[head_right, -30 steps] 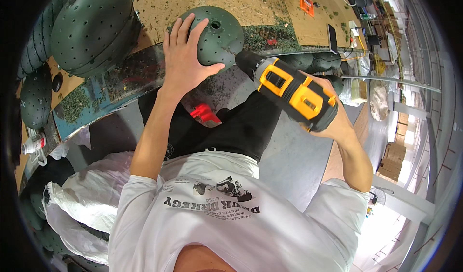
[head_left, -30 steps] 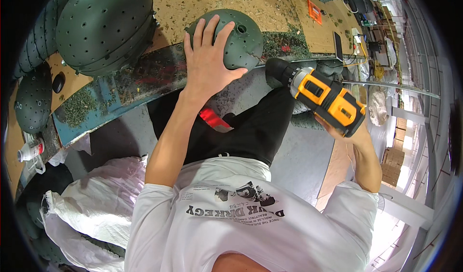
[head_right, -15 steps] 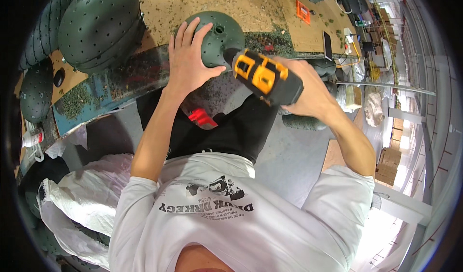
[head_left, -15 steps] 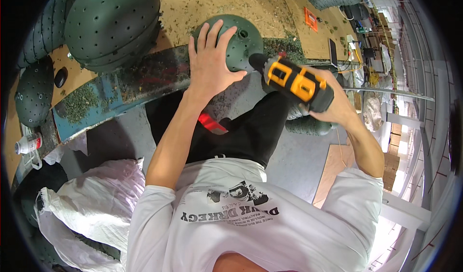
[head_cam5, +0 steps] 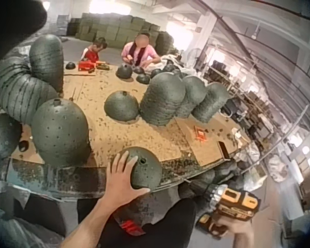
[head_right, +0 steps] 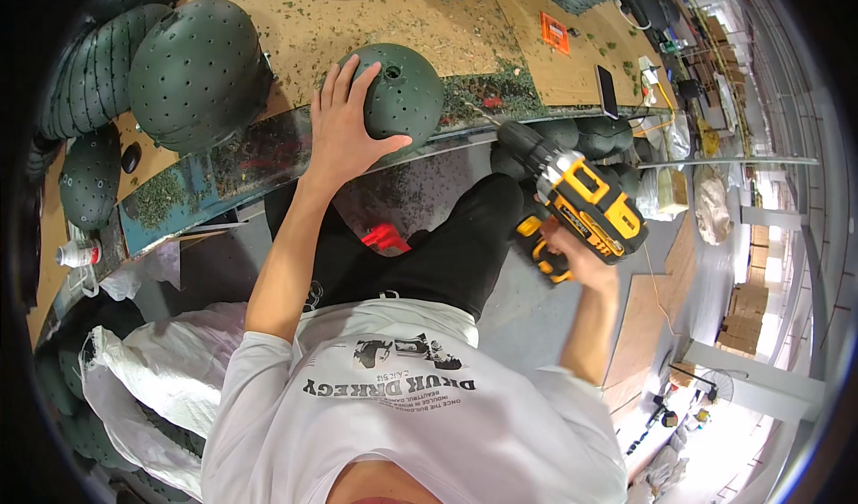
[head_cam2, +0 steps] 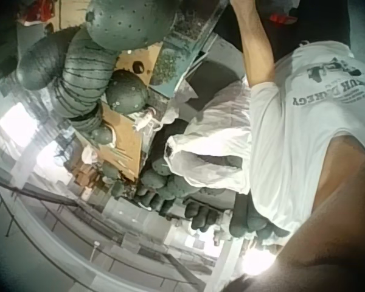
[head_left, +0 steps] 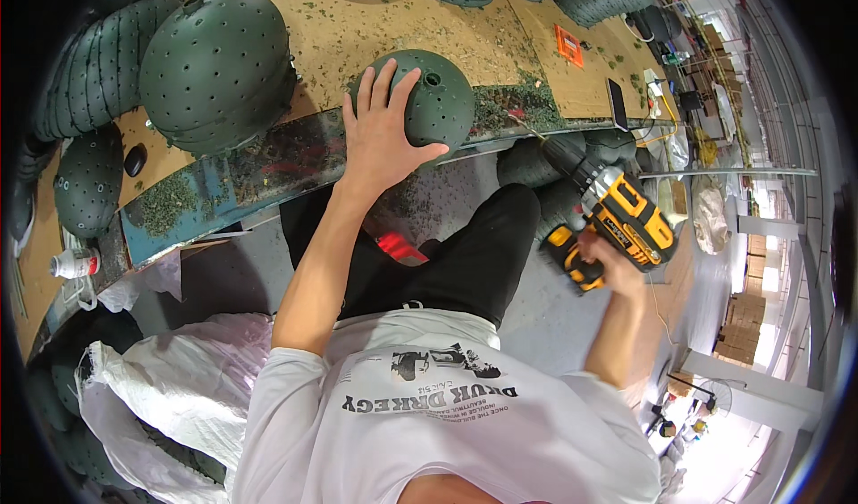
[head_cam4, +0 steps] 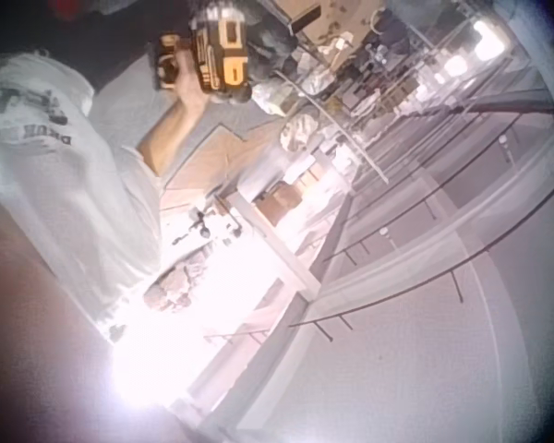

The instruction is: Using a power drill to create or enlarge holes in green plastic hemispherical shells in a factory setting.

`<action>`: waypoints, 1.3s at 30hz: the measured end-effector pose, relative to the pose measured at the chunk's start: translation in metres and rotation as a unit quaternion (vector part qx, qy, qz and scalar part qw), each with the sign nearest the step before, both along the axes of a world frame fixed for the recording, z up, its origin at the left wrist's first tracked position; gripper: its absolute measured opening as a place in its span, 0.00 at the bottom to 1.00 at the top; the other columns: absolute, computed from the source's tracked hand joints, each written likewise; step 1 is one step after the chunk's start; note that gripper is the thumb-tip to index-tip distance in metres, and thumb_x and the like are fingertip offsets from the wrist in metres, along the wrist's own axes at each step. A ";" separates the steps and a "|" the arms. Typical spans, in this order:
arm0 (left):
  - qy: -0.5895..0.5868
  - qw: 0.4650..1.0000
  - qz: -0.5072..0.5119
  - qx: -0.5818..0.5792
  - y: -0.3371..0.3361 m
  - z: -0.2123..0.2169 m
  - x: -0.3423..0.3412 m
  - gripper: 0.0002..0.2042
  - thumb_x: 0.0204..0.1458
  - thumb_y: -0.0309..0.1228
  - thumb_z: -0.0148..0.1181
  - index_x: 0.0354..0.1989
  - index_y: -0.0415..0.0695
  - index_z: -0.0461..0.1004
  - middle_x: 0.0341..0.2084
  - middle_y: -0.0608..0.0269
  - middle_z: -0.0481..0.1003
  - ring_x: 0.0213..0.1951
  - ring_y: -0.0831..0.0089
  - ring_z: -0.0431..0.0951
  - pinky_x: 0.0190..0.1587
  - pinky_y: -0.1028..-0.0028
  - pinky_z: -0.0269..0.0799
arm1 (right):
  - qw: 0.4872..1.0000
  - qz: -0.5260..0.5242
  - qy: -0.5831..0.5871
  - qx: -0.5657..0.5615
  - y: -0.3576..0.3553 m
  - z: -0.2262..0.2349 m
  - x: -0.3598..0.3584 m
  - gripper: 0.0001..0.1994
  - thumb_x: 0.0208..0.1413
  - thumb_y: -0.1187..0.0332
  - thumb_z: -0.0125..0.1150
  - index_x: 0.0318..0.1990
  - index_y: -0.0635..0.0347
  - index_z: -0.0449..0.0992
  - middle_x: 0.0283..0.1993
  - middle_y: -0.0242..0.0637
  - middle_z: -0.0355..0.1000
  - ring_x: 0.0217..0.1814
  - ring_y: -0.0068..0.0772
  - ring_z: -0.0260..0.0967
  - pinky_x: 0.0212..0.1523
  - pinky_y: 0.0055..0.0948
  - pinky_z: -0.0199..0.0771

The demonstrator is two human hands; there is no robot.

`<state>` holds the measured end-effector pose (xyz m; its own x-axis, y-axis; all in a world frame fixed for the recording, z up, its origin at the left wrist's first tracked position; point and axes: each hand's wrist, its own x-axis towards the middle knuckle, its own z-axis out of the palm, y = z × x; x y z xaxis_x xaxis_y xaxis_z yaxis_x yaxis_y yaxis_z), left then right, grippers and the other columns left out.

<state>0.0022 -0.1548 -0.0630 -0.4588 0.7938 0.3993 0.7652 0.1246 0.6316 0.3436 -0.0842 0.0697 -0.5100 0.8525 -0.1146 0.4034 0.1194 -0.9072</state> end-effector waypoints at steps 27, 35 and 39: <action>-0.629 0.758 -0.074 0.157 -0.023 -0.044 0.080 0.19 0.66 0.40 0.51 0.58 0.39 0.65 0.57 0.46 0.69 0.58 0.56 0.72 0.60 0.61 0.69 | 0.646 -0.044 0.613 -0.452 -0.014 -0.257 0.033 0.18 0.52 0.71 0.55 0.52 0.59 0.66 0.17 0.23 0.52 0.18 0.19 0.50 0.24 0.24 0.53; -0.774 0.475 -0.124 0.400 0.025 -0.017 0.039 0.27 0.54 0.46 0.64 0.61 0.53 0.68 0.64 0.65 0.65 0.65 0.61 0.63 0.69 0.54 0.54 | 0.644 -0.048 0.615 -0.452 -0.015 -0.256 0.038 0.18 0.52 0.71 0.54 0.52 0.60 0.66 0.16 0.24 0.53 0.17 0.19 0.48 0.22 0.24 0.51; -0.775 0.461 -0.160 0.401 0.032 -0.024 0.023 0.31 0.47 0.45 0.66 0.61 0.52 0.69 0.64 0.63 0.65 0.66 0.60 0.61 0.70 0.52 0.50 | 0.644 -0.052 0.614 -0.453 -0.014 -0.255 0.037 0.18 0.52 0.71 0.53 0.52 0.60 0.67 0.16 0.24 0.53 0.16 0.19 0.48 0.22 0.24 0.51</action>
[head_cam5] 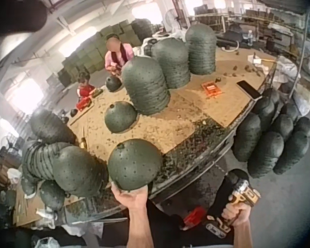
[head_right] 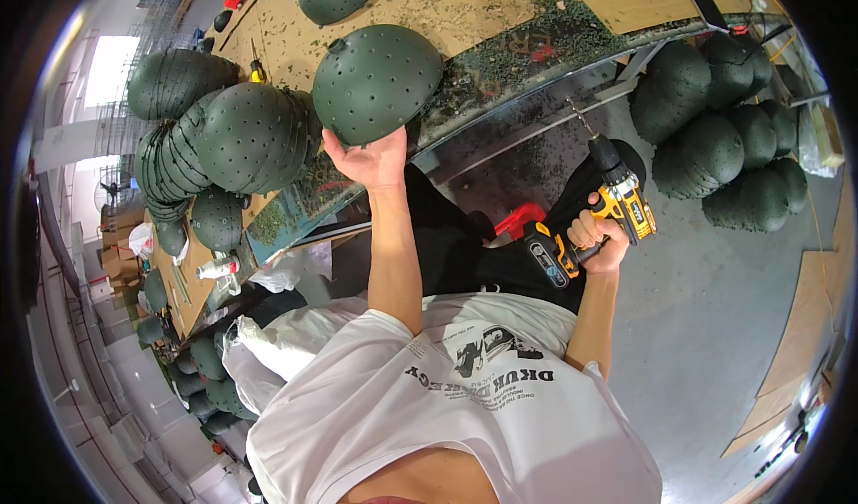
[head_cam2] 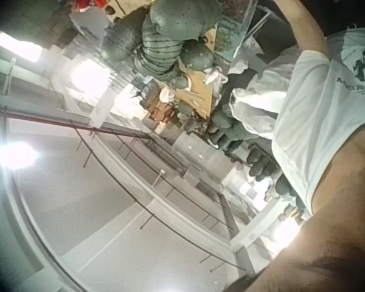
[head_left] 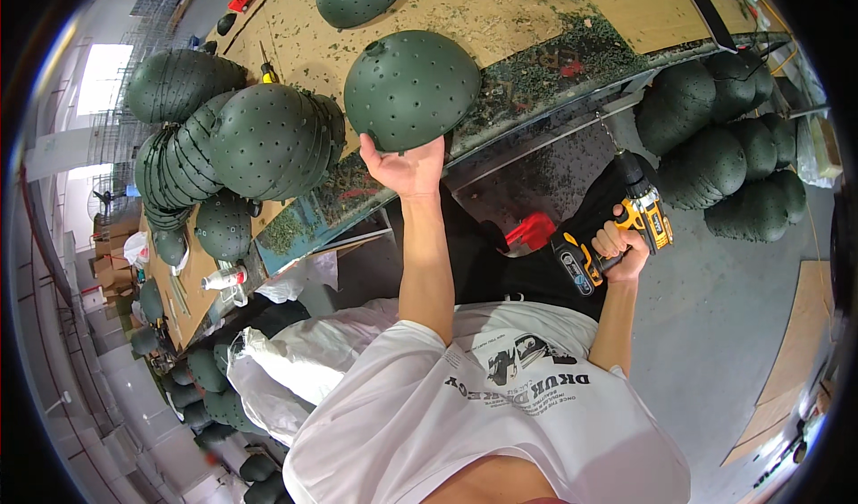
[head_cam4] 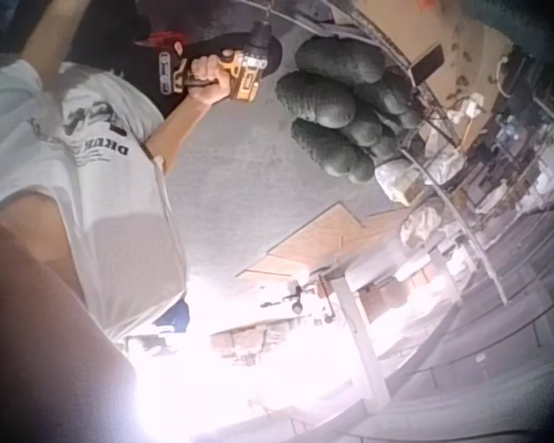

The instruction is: Using a power drill to create or enlarge holes in green plastic hemispherical shells in a factory setting.

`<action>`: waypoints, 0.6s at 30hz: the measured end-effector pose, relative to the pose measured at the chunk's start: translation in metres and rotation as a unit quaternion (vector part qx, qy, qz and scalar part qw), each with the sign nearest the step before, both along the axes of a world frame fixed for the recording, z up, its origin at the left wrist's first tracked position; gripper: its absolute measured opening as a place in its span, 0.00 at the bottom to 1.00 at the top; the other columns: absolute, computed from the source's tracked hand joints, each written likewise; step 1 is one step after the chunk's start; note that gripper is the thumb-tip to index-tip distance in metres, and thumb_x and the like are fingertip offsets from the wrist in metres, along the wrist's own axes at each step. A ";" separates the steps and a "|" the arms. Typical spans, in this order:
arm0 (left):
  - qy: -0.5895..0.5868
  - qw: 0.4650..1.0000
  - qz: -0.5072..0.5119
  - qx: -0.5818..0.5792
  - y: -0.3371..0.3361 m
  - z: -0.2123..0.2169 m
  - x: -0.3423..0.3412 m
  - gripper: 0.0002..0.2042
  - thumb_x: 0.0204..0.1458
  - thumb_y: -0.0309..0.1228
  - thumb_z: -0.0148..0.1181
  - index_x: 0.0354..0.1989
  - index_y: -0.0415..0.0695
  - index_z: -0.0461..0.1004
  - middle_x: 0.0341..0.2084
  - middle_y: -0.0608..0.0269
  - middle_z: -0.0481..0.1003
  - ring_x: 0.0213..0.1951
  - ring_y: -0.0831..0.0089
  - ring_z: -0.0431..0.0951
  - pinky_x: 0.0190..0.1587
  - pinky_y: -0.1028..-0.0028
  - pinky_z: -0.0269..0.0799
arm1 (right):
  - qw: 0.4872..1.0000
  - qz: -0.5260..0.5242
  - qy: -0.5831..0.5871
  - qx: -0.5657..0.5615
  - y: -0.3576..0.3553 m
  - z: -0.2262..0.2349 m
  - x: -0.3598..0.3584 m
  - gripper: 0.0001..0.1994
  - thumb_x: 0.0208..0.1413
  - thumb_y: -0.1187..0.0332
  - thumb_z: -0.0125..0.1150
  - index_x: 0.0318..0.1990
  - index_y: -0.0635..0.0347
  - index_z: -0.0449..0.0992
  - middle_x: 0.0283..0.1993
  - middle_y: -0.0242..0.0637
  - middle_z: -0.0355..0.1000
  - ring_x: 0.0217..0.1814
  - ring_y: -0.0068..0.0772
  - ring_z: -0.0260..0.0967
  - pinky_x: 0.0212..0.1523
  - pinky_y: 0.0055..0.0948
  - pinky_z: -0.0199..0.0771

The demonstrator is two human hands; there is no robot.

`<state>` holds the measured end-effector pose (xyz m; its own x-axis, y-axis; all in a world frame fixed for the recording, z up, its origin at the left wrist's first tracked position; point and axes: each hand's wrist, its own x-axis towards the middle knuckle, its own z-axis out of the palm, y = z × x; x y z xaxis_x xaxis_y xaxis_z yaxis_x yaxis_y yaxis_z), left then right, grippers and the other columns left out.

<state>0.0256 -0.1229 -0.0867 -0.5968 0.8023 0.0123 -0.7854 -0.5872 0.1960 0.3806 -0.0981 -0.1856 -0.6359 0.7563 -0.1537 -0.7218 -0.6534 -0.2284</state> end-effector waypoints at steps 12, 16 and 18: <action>0.011 0.999 0.008 -0.040 0.003 -0.003 -0.002 0.28 0.53 0.42 0.57 0.63 0.49 0.67 0.63 0.60 0.65 0.66 0.57 0.61 0.71 0.47 0.45 | 1.000 0.011 -0.010 0.002 0.002 0.000 -0.001 0.18 0.52 0.71 0.53 0.52 0.60 0.68 0.16 0.24 0.53 0.17 0.18 0.48 0.23 0.25 0.51; 0.018 0.999 0.010 -0.040 0.000 -0.004 -0.001 0.27 0.54 0.41 0.57 0.63 0.49 0.67 0.63 0.60 0.66 0.66 0.58 0.61 0.71 0.47 0.45 | 1.000 0.014 -0.012 -0.003 0.002 0.001 -0.002 0.18 0.51 0.72 0.53 0.52 0.60 0.67 0.16 0.24 0.53 0.17 0.18 0.48 0.23 0.25 0.51; 0.016 0.999 0.009 -0.038 -0.002 -0.003 -0.002 0.26 0.55 0.40 0.56 0.63 0.48 0.67 0.64 0.60 0.66 0.66 0.57 0.61 0.71 0.47 0.46 | 1.000 0.017 -0.014 -0.002 0.002 0.000 -0.002 0.18 0.51 0.72 0.53 0.52 0.60 0.67 0.16 0.24 0.53 0.17 0.18 0.48 0.23 0.25 0.51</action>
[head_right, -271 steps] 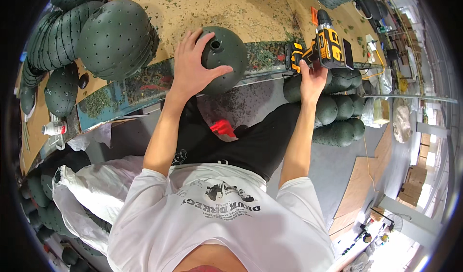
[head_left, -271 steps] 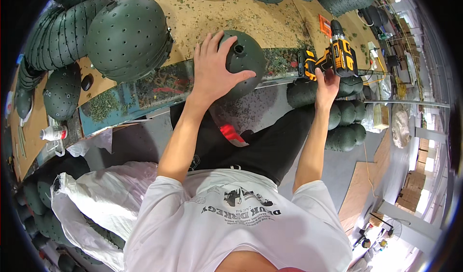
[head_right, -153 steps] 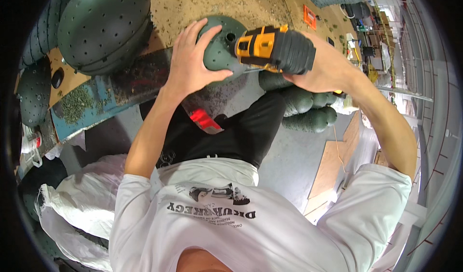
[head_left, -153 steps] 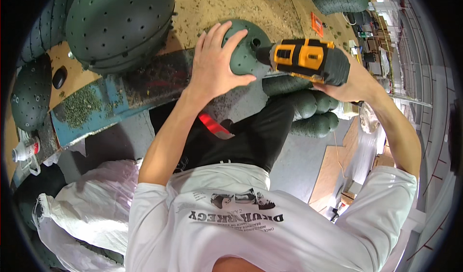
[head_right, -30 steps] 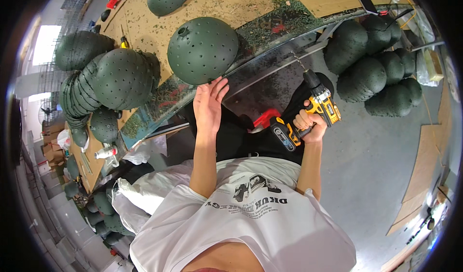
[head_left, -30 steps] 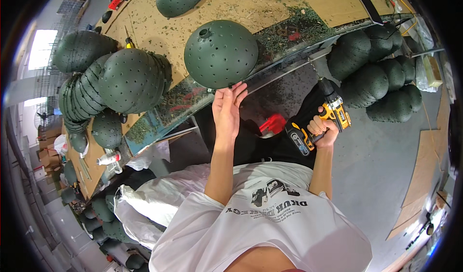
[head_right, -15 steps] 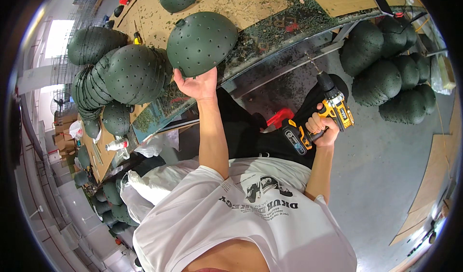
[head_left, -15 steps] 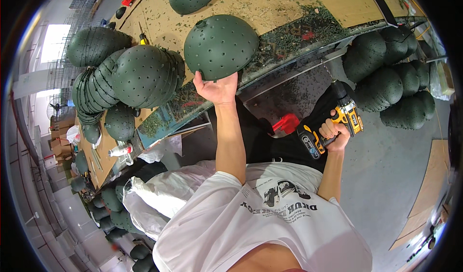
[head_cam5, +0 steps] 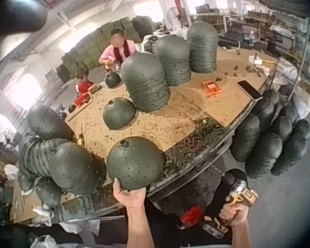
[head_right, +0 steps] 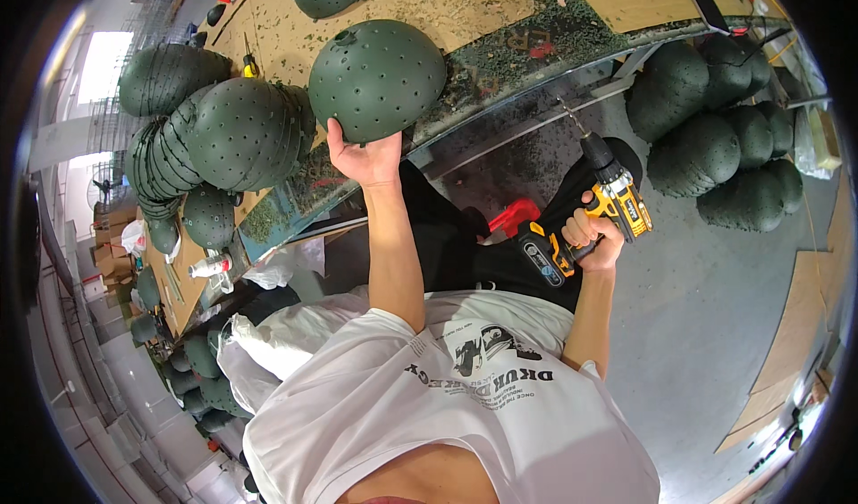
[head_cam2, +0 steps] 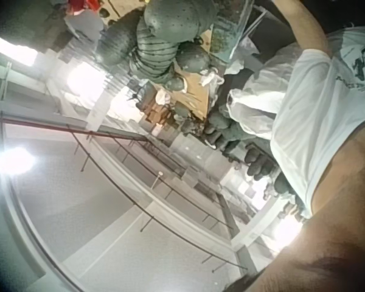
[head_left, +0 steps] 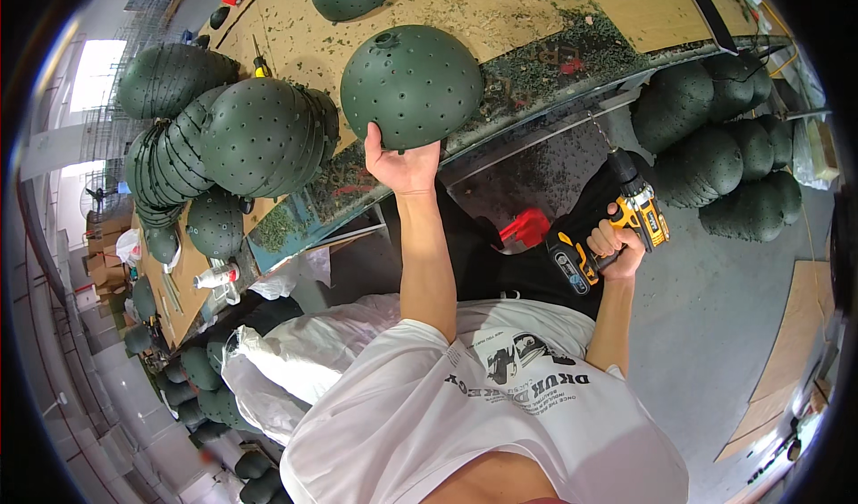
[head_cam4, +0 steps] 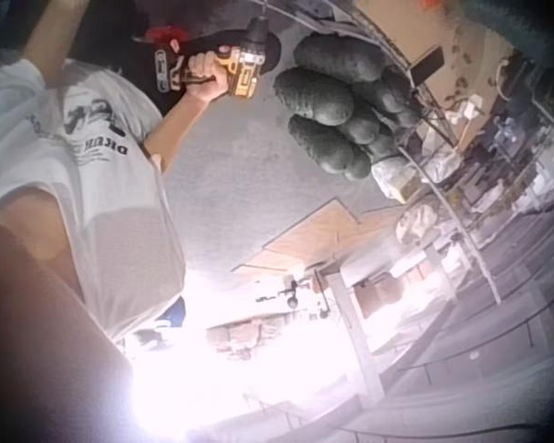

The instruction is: Using a power drill to create or enlarge holes in green plastic hemispherical shells in a factory setting.

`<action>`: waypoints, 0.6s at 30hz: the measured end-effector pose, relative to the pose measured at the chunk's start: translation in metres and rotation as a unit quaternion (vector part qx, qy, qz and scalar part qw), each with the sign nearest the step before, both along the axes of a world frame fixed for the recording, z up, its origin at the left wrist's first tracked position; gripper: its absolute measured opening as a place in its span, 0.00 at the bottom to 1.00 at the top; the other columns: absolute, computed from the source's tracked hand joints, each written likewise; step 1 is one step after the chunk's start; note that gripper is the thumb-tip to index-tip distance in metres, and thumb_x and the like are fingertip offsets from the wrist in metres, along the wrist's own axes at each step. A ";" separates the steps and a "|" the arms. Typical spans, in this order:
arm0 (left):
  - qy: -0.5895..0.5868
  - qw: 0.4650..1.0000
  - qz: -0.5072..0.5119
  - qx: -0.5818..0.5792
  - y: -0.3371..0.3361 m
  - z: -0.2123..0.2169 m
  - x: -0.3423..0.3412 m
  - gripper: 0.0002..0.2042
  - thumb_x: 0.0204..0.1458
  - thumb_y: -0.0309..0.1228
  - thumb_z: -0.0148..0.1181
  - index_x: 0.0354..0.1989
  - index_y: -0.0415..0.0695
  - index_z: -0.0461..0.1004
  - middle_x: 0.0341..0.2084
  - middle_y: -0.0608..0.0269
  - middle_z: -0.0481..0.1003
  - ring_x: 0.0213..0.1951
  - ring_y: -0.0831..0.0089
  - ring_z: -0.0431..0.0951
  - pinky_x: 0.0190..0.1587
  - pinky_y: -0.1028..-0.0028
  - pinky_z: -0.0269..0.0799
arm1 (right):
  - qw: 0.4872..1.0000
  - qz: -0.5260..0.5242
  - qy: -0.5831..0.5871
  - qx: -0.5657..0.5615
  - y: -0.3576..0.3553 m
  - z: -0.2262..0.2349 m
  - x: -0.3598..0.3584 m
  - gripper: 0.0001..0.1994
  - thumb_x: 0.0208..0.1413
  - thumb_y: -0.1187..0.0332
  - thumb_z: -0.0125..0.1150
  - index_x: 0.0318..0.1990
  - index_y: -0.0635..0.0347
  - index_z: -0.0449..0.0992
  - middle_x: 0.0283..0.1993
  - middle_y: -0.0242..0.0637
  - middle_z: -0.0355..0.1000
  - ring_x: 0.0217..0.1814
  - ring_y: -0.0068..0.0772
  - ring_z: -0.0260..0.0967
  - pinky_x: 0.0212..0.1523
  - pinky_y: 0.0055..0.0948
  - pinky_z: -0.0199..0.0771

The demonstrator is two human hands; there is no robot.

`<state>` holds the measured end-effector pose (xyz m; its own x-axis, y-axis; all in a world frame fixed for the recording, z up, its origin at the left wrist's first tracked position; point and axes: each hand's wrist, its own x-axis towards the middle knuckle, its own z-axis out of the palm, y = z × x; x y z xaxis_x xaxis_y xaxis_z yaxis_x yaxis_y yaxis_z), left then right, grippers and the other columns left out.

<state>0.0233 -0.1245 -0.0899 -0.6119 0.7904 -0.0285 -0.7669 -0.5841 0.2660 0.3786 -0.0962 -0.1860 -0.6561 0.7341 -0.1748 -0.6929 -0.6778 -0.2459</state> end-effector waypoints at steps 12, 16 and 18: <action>0.062 0.997 -0.002 0.034 -0.056 0.027 -0.006 0.30 0.55 0.39 0.56 0.67 0.44 0.62 0.69 0.56 0.58 0.71 0.56 0.53 0.73 0.48 0.38 | 0.913 -0.170 -0.203 0.311 0.107 0.128 -0.033 0.21 0.52 0.73 0.57 0.54 0.69 0.65 0.20 0.28 0.55 0.21 0.21 0.53 0.26 0.25 0.52; 0.050 0.997 -0.036 0.052 -0.074 0.023 0.008 0.30 0.55 0.40 0.57 0.66 0.44 0.62 0.68 0.57 0.60 0.70 0.56 0.55 0.72 0.48 0.40 | 0.872 -0.163 -0.257 0.382 0.169 0.153 -0.077 0.16 0.59 0.76 0.55 0.55 0.69 0.69 0.23 0.29 0.61 0.24 0.20 0.58 0.29 0.21 0.57; 0.068 0.993 -0.076 0.066 -0.082 0.017 0.015 0.29 0.56 0.41 0.56 0.66 0.44 0.63 0.67 0.56 0.61 0.69 0.56 0.58 0.71 0.47 0.43 | 0.819 -0.174 -0.322 0.442 0.192 0.143 -0.103 0.18 0.59 0.76 0.56 0.56 0.68 0.69 0.24 0.28 0.62 0.27 0.20 0.60 0.31 0.21 0.59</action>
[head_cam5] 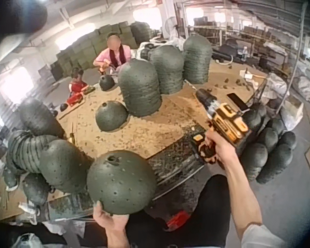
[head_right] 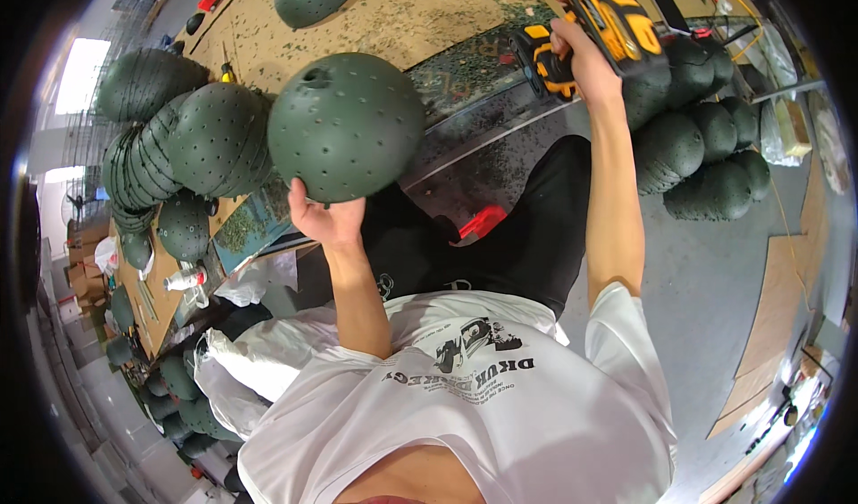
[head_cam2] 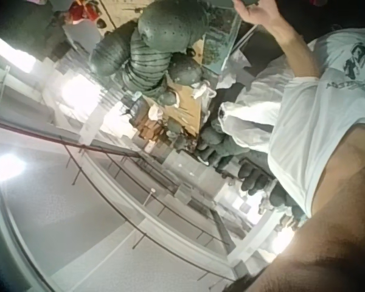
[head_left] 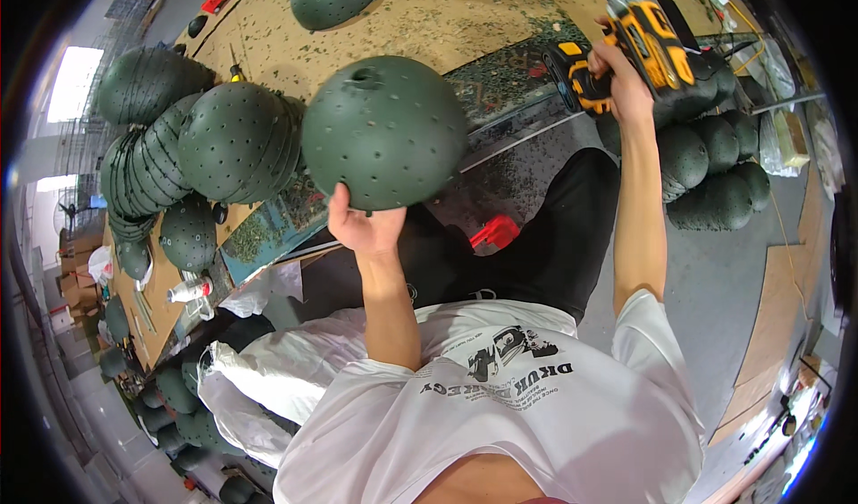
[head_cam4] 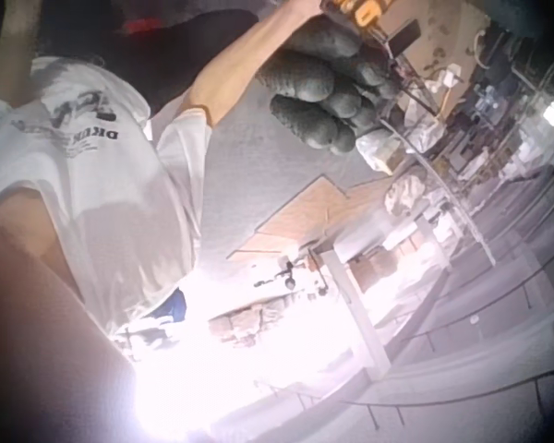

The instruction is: Using a power drill to create or enlarge holes in green plastic hemispherical shells in a factory setting.

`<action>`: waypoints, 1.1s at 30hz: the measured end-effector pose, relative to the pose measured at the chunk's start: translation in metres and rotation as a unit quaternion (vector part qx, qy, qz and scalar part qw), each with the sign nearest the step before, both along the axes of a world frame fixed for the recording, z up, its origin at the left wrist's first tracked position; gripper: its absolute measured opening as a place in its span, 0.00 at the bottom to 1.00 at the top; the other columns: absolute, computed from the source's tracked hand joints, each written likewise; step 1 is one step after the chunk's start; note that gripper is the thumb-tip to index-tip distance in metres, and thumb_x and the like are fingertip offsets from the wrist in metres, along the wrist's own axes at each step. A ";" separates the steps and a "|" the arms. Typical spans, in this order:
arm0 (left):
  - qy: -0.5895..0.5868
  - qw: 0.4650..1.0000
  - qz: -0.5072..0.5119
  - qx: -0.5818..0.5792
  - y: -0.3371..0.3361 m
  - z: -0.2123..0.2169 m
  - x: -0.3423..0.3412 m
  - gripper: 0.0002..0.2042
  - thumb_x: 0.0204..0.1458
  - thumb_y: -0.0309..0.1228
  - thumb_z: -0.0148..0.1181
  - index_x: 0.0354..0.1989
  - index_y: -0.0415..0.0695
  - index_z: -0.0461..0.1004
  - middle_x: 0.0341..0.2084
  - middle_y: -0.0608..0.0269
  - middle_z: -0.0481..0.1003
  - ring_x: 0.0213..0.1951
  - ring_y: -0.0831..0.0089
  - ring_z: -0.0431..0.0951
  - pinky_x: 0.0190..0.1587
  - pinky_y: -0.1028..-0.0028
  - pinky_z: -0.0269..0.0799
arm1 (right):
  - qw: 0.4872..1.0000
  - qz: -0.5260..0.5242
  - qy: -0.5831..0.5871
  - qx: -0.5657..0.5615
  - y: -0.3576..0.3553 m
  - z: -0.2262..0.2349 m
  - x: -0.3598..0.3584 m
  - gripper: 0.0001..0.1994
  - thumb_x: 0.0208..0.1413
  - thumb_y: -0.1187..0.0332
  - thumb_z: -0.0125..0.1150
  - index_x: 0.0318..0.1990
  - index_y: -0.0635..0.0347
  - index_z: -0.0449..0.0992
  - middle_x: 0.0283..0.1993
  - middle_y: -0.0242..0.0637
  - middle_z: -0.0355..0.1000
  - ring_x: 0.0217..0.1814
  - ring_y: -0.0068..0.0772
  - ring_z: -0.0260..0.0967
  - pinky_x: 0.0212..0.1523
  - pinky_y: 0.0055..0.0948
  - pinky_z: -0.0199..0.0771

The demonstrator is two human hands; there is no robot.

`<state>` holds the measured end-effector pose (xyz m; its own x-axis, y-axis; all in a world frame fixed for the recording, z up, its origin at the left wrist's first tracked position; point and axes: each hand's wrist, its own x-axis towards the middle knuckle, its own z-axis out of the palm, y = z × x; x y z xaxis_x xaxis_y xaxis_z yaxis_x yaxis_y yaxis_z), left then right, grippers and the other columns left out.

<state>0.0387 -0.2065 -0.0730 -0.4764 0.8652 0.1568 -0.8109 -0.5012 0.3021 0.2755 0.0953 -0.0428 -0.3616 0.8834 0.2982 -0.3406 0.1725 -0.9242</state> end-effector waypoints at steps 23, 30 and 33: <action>0.079 0.997 0.005 -0.002 -0.034 -0.002 -0.004 0.26 0.59 0.35 0.56 0.65 0.40 0.64 0.63 0.53 0.66 0.64 0.56 0.66 0.66 0.54 0.60 | 0.979 -0.113 -0.145 -0.093 -0.074 -0.003 0.048 0.29 0.59 0.71 0.62 0.65 0.72 0.59 0.58 0.50 0.71 0.60 0.36 0.69 0.61 0.32 0.67; 0.076 0.997 -0.023 0.014 -0.036 -0.006 -0.008 0.27 0.58 0.36 0.56 0.66 0.39 0.62 0.63 0.52 0.66 0.63 0.54 0.67 0.65 0.53 0.60 | 0.984 0.106 -0.144 -0.019 -0.176 0.049 -0.037 0.37 0.47 0.65 0.73 0.66 0.56 0.64 0.65 0.41 0.64 0.70 0.36 0.58 0.67 0.41 0.58; 0.079 0.997 -0.014 0.019 -0.032 0.005 0.006 0.26 0.60 0.37 0.53 0.63 0.37 0.64 0.61 0.49 0.68 0.62 0.52 0.69 0.65 0.52 0.61 | 0.969 0.099 -0.182 0.137 -0.195 0.059 -0.066 0.40 0.40 0.61 0.78 0.65 0.53 0.67 0.69 0.50 0.58 0.72 0.49 0.56 0.68 0.45 0.59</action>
<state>0.0450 -0.2385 -0.0680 -0.4195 0.8694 0.2612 -0.7685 -0.4933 0.4076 0.2094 -0.0996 0.0158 -0.6416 0.6914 0.3320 -0.0522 0.3925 -0.9183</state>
